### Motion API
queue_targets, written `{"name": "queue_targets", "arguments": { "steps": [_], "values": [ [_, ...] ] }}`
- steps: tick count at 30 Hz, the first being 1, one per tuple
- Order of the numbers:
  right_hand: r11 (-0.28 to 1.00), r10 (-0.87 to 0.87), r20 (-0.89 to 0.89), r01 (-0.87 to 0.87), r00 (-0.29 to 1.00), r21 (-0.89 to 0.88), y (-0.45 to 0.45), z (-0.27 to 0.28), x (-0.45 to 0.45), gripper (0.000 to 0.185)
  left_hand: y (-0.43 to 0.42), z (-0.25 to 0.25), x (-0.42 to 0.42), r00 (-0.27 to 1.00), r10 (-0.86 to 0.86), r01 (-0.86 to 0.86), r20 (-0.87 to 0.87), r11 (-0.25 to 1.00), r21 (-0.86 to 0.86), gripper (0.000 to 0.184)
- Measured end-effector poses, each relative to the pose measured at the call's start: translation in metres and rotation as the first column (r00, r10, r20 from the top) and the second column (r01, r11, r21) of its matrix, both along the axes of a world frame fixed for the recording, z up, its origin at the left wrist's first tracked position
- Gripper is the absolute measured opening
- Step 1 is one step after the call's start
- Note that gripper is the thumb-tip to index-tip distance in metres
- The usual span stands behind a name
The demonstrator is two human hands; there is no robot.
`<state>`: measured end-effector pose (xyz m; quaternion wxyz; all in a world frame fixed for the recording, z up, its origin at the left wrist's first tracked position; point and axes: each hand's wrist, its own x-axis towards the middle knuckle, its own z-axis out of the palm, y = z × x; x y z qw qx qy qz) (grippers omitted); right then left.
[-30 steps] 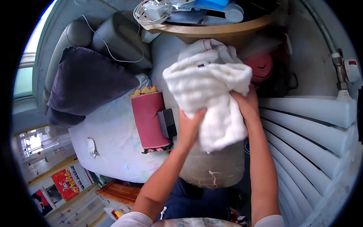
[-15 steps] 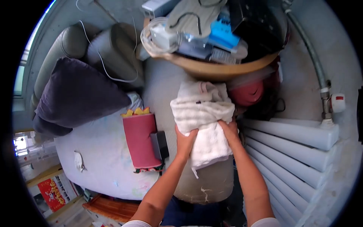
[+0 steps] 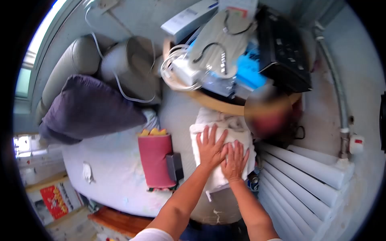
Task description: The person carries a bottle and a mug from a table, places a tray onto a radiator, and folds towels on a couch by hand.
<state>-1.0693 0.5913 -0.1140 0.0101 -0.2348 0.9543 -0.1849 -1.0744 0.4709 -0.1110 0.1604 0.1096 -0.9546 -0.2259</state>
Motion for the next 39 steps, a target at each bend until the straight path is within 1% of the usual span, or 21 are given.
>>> {"name": "queue_targets", "arguments": {
  "steps": [3,5,7,10,13,14,17,21,22,25,26,27,29,31,32,34,35,36,37,38,39],
  "values": [
    [1.000,0.014,0.015,-0.014,1.000,-0.008,0.001,-0.019,0.003,0.052,-0.001,-0.020,0.003,0.998,0.007,-0.007,-0.062,1.000,0.011,0.045],
    [0.997,0.013,-0.204,-0.028,0.979,-0.073,-0.002,-0.034,0.002,0.051,-0.009,-0.025,0.004,0.993,-0.040,0.043,-0.107,0.999,0.021,0.043],
    [0.993,0.056,-0.004,-0.056,0.998,-0.102,-0.003,-0.038,-0.012,0.053,-0.006,-0.027,-0.010,0.997,0.028,-0.019,-0.067,0.990,0.138,0.044],
    [0.999,0.043,-0.130,-0.046,0.991,-0.022,0.003,-0.045,-0.010,0.047,-0.007,-0.016,-0.011,0.988,-0.049,0.010,0.147,0.967,0.255,0.045],
    [0.996,0.023,-0.210,-0.041,0.977,-0.083,0.000,-0.051,-0.008,0.044,-0.005,-0.033,-0.006,0.981,-0.001,0.004,-0.196,1.000,0.017,0.043],
    [0.996,0.023,-0.227,-0.043,0.974,-0.081,0.001,-0.051,-0.008,0.044,-0.003,-0.039,-0.007,0.982,0.021,-0.007,-0.187,0.997,0.073,0.037],
    [0.991,0.060,-0.313,-0.094,0.948,-0.094,0.006,-0.060,-0.009,0.045,-0.007,-0.029,-0.004,0.958,0.025,-0.022,-0.286,1.000,0.017,0.038],
    [0.996,0.064,-0.270,-0.076,0.961,-0.036,0.012,-0.058,-0.008,0.044,-0.014,-0.004,0.018,0.979,-0.024,0.091,-0.201,0.938,0.333,0.038],
    [0.997,0.052,-0.241,-0.063,0.969,-0.039,0.009,-0.054,-0.007,0.044,-0.013,-0.009,0.024,0.962,-0.021,0.109,-0.272,0.943,0.314,0.040],
    [0.999,0.032,-0.317,-0.032,0.948,0.006,0.001,-0.024,0.001,0.043,-0.029,-0.011,0.090,0.979,-0.036,0.061,-0.202,0.991,0.120,0.040],
    [0.993,0.040,-0.321,-0.002,0.946,0.118,-0.009,0.002,0.008,0.042,-0.041,-0.012,0.119,0.976,0.000,0.036,-0.216,0.987,0.159,0.041],
    [0.998,0.042,-0.352,-0.020,0.935,0.066,-0.010,0.014,0.017,0.041,-0.059,-0.013,0.153,0.972,0.032,0.015,-0.233,0.980,0.198,0.042],
    [0.997,0.050,-0.409,-0.071,0.911,-0.037,-0.012,0.032,0.034,0.040,-0.086,-0.015,0.219,0.978,0.181,-0.165,-0.105,0.976,0.139,0.041],
    [0.947,0.081,-0.142,-0.120,0.987,-0.299,-0.039,0.048,0.084,0.039,-0.103,-0.022,0.275,0.928,0.372,-0.374,0.034,0.922,0.098,0.042],
    [0.921,0.110,0.112,-0.058,0.988,-0.386,-0.055,0.044,0.115,0.041,-0.110,-0.029,0.294,0.903,0.414,-0.424,0.114,0.902,0.082,0.046],
    [0.912,0.078,0.605,0.189,0.792,-0.365,-0.092,0.024,0.163,0.047,-0.122,-0.045,0.315,0.846,0.479,-0.509,0.234,0.856,0.086,0.058],
    [0.906,0.047,0.554,0.198,0.831,-0.374,-0.105,-0.013,0.182,0.053,-0.127,-0.052,0.317,0.822,0.497,-0.542,0.277,0.833,0.114,0.065],
    [0.951,-0.096,0.589,0.248,0.802,-0.183,-0.118,-0.044,0.188,0.058,-0.129,-0.056,0.313,0.785,0.515,-0.572,0.345,0.816,0.082,0.071],
    [0.910,-0.126,0.909,0.411,0.397,-0.053,-0.124,-0.081,0.183,0.047,-0.130,-0.060,0.305,0.758,0.520,-0.585,0.393,0.809,0.059,0.077],
    [0.868,-0.302,0.858,0.493,0.417,0.066,-0.133,-0.121,0.188,0.046,-0.135,-0.071,0.301,0.773,0.491,-0.569,0.403,0.816,0.098,0.084],
    [0.852,-0.347,0.785,0.523,0.514,0.034,-0.149,-0.079,0.188,0.058,-0.141,-0.093,0.309,0.832,0.458,-0.509,0.312,0.855,0.102,0.086]
  ]
}}
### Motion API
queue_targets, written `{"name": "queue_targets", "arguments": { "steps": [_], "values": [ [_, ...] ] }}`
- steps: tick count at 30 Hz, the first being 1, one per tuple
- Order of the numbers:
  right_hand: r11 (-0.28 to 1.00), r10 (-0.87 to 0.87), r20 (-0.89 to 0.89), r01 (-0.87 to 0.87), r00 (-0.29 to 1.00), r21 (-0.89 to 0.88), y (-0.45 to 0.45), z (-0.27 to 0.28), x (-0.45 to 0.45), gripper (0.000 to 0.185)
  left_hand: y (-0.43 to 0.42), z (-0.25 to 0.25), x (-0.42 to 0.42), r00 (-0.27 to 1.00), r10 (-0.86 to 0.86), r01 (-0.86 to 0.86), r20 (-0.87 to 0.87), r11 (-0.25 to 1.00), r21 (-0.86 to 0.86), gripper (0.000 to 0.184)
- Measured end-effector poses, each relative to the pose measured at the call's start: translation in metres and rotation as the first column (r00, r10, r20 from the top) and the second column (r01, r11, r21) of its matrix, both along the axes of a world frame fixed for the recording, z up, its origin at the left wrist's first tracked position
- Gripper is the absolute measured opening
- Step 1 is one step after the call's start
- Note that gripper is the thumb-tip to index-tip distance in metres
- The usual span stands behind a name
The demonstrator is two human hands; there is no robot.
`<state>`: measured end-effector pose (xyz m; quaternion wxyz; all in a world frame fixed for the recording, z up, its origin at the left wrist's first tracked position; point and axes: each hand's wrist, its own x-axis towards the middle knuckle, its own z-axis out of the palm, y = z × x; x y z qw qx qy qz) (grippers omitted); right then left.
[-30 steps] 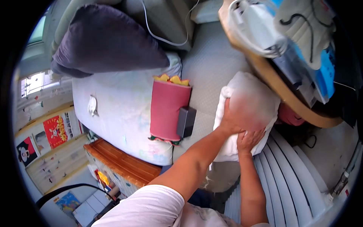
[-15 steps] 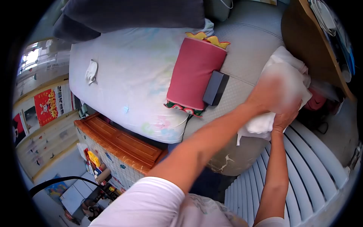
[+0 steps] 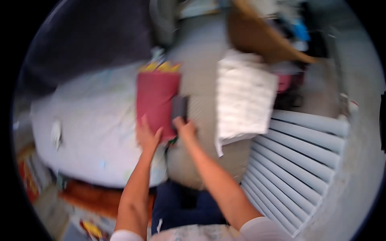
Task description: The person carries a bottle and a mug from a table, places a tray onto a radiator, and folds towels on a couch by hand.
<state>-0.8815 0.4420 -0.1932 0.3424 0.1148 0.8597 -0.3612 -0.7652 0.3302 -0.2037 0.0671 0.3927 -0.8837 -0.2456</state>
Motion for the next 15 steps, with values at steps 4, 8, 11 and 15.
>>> {"name": "queue_targets", "arguments": {
  "steps": [4,8,11,15],
  "values": [
    [0.959,-0.012,0.019,0.006,1.000,0.282,-0.017,0.040,-0.002,0.078,0.000,0.013,-0.001,0.986,0.004,-0.017,0.166,0.997,0.078,0.088],
    [0.960,-0.039,-0.010,0.040,0.999,0.277,-0.016,0.033,-0.004,0.072,-0.003,0.007,0.000,0.974,-0.004,-0.025,0.228,0.992,0.122,0.090],
    [0.978,-0.089,-0.146,0.115,0.985,0.176,-0.019,0.032,0.004,0.069,-0.005,0.007,0.002,0.971,-0.016,-0.013,0.240,0.993,0.120,0.091],
    [0.995,-0.075,-0.173,0.086,0.982,0.054,0.010,0.024,0.006,0.066,-0.008,0.002,0.006,0.971,-0.039,0.007,0.237,0.991,0.137,0.091]
  ]
}}
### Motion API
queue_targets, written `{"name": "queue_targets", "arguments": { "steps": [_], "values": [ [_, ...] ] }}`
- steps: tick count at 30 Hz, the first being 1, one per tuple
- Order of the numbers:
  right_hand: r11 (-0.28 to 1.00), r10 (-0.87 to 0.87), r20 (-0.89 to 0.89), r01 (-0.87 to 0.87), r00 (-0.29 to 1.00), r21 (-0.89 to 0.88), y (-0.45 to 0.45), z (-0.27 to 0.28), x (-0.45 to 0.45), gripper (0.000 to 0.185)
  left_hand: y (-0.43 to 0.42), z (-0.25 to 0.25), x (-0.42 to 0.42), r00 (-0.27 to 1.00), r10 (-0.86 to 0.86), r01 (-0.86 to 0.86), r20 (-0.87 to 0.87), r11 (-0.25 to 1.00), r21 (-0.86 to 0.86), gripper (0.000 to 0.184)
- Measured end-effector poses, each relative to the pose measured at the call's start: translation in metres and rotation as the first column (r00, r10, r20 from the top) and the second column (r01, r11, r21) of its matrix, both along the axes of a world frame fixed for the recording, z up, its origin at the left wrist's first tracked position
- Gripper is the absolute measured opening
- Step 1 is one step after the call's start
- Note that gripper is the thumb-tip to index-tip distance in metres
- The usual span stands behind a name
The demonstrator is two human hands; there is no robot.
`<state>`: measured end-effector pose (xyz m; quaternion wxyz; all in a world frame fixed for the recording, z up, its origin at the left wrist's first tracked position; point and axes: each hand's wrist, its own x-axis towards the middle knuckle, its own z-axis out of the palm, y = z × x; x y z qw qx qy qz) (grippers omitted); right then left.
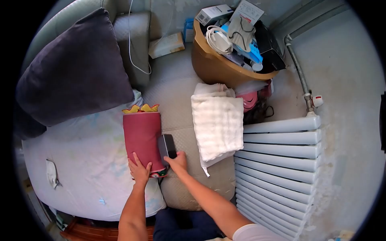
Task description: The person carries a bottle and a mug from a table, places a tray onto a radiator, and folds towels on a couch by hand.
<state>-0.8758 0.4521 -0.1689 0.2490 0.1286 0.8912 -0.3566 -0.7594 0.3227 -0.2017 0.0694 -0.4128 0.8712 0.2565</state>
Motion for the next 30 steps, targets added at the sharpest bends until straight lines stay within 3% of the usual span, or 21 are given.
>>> {"name": "queue_targets", "arguments": {
  "steps": [1,3,5,7,9,12,15,19,21,22,23,26,27,28,30],
  "values": [
    [0.998,0.012,0.018,-0.011,1.000,-0.064,0.015,0.009,0.003,0.064,-0.001,0.000,-0.002,1.000,-0.009,0.009,-0.001,1.000,0.009,0.091],
    [0.949,-0.104,0.225,0.164,0.969,-0.268,0.051,0.030,0.007,0.056,-0.003,0.008,-0.006,0.998,0.011,-0.015,0.061,0.998,0.061,0.091],
    [0.901,-0.098,0.222,0.181,0.970,-0.394,0.084,0.072,0.005,0.050,-0.004,0.011,-0.006,0.995,0.011,-0.020,0.104,0.996,0.088,0.092],
    [0.891,-0.101,0.332,0.233,0.938,-0.389,0.089,0.164,-0.020,0.052,-0.003,0.009,-0.008,0.993,0.017,-0.027,0.116,0.996,0.084,0.093],
    [0.835,-0.066,0.301,0.218,0.951,-0.505,0.104,0.216,-0.045,0.050,-0.002,0.010,-0.008,0.997,0.007,-0.012,0.081,0.998,0.059,0.093],
    [0.820,-0.046,0.016,0.047,0.999,-0.570,0.110,0.284,-0.100,0.044,-0.003,0.001,0.000,1.000,-0.019,0.019,0.015,0.999,0.026,0.092],
    [0.872,-0.029,-0.429,-0.187,0.903,-0.452,0.097,0.326,-0.178,0.046,-0.003,0.002,-0.004,1.000,-0.025,0.025,0.014,1.000,0.018,0.091],
    [0.910,-0.070,-0.736,-0.259,0.674,-0.323,0.053,0.341,-0.286,0.048,-0.003,0.005,-0.005,1.000,-0.006,0.005,0.019,0.999,0.040,0.092],
    [0.975,-0.043,-0.817,-0.153,0.575,-0.160,0.037,0.325,-0.334,0.053,-0.002,0.001,-0.005,1.000,-0.004,0.004,0.005,0.998,0.058,0.092],
    [0.995,0.087,-0.878,-0.088,0.471,0.051,0.029,0.317,-0.352,0.055,-0.002,-0.003,-0.006,1.000,-0.001,0.001,0.000,0.998,0.064,0.092],
    [0.969,0.233,-0.896,-0.009,0.377,0.248,0.025,0.307,-0.363,0.058,-0.005,-0.006,-0.003,1.000,0.009,-0.009,0.006,0.998,0.065,0.092],
    [0.856,0.442,-0.781,0.053,0.442,0.514,0.014,0.286,-0.377,0.057,-0.008,-0.008,-0.006,0.987,-0.035,0.047,-0.158,0.996,0.075,0.091],
    [0.829,0.484,-0.713,-0.005,0.507,0.559,0.015,0.275,-0.400,0.056,-0.008,-0.009,-0.003,0.992,-0.026,0.037,-0.125,0.996,0.083,0.091],
    [0.810,0.538,-0.712,-0.045,0.451,0.584,0.023,0.269,-0.418,0.057,-0.007,-0.006,-0.007,0.992,-0.042,0.047,-0.120,0.998,0.039,0.090],
    [0.762,0.635,-0.699,-0.118,0.329,0.637,0.039,0.257,-0.457,0.058,-0.013,0.009,-0.010,0.999,0.048,-0.045,-0.016,0.987,0.157,0.089]
  ]
}}
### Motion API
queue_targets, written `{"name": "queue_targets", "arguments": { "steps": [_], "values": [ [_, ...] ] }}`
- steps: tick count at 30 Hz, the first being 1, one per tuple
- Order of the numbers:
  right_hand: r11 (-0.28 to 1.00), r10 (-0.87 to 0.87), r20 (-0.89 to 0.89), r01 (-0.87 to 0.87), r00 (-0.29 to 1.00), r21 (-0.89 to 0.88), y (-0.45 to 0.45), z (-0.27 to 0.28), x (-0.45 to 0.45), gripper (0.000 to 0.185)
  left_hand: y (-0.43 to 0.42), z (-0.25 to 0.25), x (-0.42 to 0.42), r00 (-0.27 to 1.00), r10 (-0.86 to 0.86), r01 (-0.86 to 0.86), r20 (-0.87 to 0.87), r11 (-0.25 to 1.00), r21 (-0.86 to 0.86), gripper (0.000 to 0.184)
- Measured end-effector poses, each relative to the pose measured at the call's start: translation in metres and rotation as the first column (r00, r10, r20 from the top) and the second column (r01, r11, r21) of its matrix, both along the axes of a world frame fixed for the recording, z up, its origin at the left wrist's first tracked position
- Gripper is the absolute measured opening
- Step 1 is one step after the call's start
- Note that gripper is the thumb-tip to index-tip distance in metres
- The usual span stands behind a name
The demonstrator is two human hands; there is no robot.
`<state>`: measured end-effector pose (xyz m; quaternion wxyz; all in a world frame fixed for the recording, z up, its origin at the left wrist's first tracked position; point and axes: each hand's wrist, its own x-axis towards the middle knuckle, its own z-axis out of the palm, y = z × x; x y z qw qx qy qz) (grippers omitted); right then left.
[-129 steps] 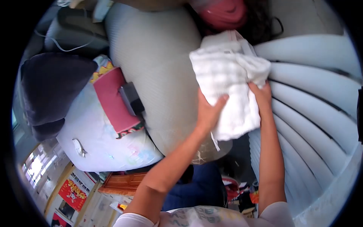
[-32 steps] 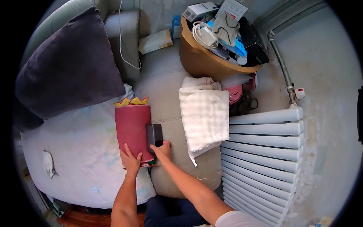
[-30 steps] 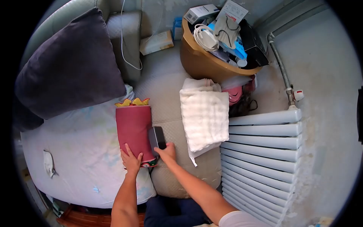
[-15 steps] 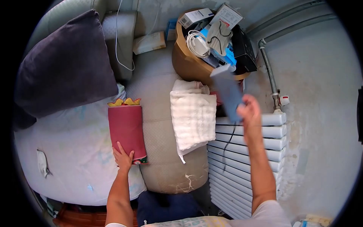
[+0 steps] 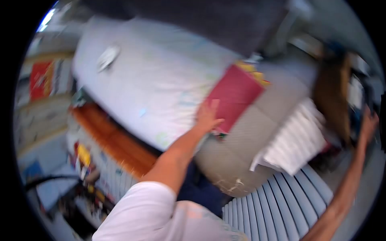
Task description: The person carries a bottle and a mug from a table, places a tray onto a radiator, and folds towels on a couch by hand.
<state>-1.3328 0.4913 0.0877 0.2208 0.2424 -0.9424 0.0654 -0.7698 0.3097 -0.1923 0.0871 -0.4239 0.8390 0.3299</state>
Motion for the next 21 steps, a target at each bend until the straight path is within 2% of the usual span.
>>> {"name": "queue_targets", "arguments": {
  "steps": [1,2,3,6,9,10,13,14,15,16,17,18,19,20,21],
  "values": [
    [0.974,-0.086,-0.046,0.094,0.995,0.205,0.008,0.005,-0.021,0.060,0.001,-0.001,0.002,1.000,0.019,-0.019,0.024,1.000,-0.021,0.091],
    [0.969,0.002,-0.278,0.067,0.961,0.237,-0.030,0.022,0.052,0.052,0.000,0.004,-0.001,0.991,0.045,-0.043,0.123,0.999,-0.012,0.092],
    [0.964,0.048,-0.291,0.031,0.956,0.262,-0.032,0.026,0.053,0.050,-0.002,0.015,-0.005,0.978,0.055,-0.058,0.203,0.998,0.006,0.094],
    [0.971,0.153,-0.222,-0.105,0.963,0.213,-0.012,0.024,0.054,0.046,-0.007,0.020,-0.001,0.977,0.103,-0.133,0.185,0.979,0.153,0.096],
    [0.977,0.214,-0.241,-0.206,0.947,0.057,-0.011,0.027,0.085,0.045,-0.010,0.020,0.003,0.986,0.146,-0.158,0.085,0.975,0.159,0.097],
    [0.985,0.167,-0.114,-0.171,0.979,-0.022,-0.019,0.033,0.110,0.045,-0.006,0.023,0.003,0.989,0.140,-0.145,0.047,0.980,0.133,0.093],
    [0.946,0.323,-0.022,-0.322,0.946,0.026,0.016,0.001,0.094,0.042,0.007,0.022,0.007,0.994,0.100,-0.099,-0.034,0.995,0.020,0.090],
    [0.927,0.371,0.006,-0.371,0.929,0.051,0.027,-0.009,0.094,0.042,0.006,0.020,0.008,0.994,0.112,-0.112,-0.013,0.993,0.035,0.087],
    [0.932,0.354,0.056,-0.347,0.933,-0.106,0.002,-0.014,0.151,0.036,0.004,0.018,0.008,0.993,0.117,-0.115,-0.010,0.989,0.090,0.087],
    [0.919,0.370,0.179,-0.331,0.912,-0.214,-0.013,-0.022,0.195,0.036,-0.002,0.016,0.010,0.992,0.122,-0.121,-0.005,0.983,0.140,0.086],
    [0.907,0.401,0.192,-0.360,0.896,-0.217,-0.033,-0.028,0.247,0.032,-0.007,0.016,0.012,0.992,0.122,-0.120,0.000,0.975,0.188,0.086],
    [0.890,0.439,0.285,-0.368,0.852,-0.271,-0.044,-0.041,0.284,0.028,-0.008,0.020,0.012,0.994,0.110,-0.113,0.025,0.967,0.227,0.085],
    [0.820,0.545,0.343,-0.400,0.765,-0.411,-0.045,-0.066,0.311,0.028,-0.007,0.022,0.014,0.992,0.127,-0.123,-0.004,0.974,0.192,0.081],
    [0.828,0.559,0.412,-0.454,0.720,-0.330,-0.048,-0.085,0.342,0.027,-0.004,0.022,0.015,0.989,0.141,-0.134,-0.036,0.978,0.158,0.076],
    [0.825,0.565,0.501,-0.436,0.656,-0.359,-0.057,-0.101,0.380,0.026,0.000,0.020,0.019,0.985,0.159,-0.149,-0.066,0.980,0.128,0.072]
  ]
}}
